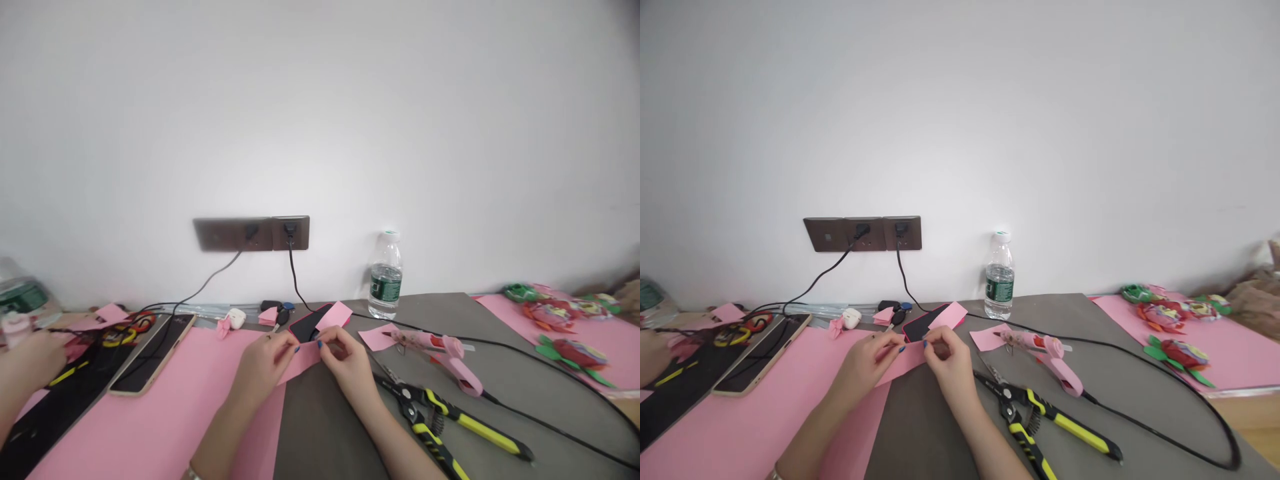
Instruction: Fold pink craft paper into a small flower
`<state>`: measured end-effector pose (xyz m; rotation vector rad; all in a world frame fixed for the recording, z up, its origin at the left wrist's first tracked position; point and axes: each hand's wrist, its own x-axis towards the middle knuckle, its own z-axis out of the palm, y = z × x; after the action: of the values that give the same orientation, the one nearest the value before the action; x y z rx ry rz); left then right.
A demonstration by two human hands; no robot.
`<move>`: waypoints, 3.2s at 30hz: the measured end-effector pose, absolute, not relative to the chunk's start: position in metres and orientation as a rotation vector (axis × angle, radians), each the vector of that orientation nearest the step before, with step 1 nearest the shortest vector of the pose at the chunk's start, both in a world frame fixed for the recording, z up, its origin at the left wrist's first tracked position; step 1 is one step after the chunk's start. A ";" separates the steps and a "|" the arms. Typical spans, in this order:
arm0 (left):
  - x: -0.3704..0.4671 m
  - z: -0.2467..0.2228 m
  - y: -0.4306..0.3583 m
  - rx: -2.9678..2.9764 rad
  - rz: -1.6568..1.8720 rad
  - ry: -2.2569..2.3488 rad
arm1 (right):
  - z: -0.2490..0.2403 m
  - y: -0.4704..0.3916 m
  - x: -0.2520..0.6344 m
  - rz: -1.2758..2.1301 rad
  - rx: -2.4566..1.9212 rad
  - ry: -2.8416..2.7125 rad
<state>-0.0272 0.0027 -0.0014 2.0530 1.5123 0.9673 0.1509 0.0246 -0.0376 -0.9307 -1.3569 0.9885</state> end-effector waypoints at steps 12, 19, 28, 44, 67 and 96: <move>-0.019 0.005 -0.003 1.822 0.910 1.271 | -0.032 0.017 0.151 0.932 -0.896 -1.524; -0.031 0.005 -0.001 1.838 0.912 1.232 | -0.036 0.018 0.154 0.900 -0.896 -1.368; -0.042 0.009 0.005 1.714 1.211 1.432 | -0.038 0.024 0.158 1.010 -0.962 -1.179; -0.002 -0.018 0.001 1.630 1.229 1.318 | -0.037 0.026 0.148 1.331 -0.872 -1.146; -0.002 -0.007 0.003 1.203 1.255 1.196 | -0.028 0.025 0.150 1.209 -0.819 -1.036; -0.039 0.003 0.006 1.811 1.227 1.359 | -0.031 0.024 0.152 1.433 -0.770 -0.887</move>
<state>-0.0390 0.0060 0.0031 1.8109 1.3591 1.2274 0.1522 0.0239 -0.0306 -0.7700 -0.8869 1.4327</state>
